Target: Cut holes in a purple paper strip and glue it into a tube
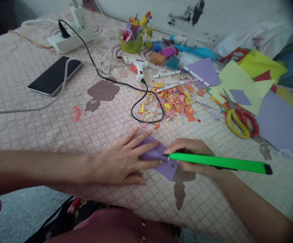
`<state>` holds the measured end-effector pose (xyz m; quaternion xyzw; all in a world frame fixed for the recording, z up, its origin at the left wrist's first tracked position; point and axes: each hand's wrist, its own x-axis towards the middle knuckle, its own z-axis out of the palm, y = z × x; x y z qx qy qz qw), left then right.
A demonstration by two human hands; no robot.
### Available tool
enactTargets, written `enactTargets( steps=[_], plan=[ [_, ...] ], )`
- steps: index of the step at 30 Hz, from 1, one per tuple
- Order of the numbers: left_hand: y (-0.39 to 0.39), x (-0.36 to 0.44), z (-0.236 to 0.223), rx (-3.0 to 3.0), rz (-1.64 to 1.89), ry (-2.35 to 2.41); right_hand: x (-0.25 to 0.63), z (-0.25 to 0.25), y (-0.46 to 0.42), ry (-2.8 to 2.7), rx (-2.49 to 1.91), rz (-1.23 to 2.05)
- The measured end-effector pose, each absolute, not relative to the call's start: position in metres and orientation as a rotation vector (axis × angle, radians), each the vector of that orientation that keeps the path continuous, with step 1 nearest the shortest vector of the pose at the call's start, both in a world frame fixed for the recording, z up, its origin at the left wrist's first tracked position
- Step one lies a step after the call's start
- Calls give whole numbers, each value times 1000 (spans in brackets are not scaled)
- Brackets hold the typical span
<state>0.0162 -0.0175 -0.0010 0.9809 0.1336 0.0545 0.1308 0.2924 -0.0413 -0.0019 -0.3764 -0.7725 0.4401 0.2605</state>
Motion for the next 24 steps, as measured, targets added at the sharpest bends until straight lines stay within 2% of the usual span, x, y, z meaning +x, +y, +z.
enactTargets(
  steps=[24],
  plan=[
    [-19, 17, -1, 2861, 160, 395, 283, 5, -47, -2098, -1003, 1050]
  ],
)
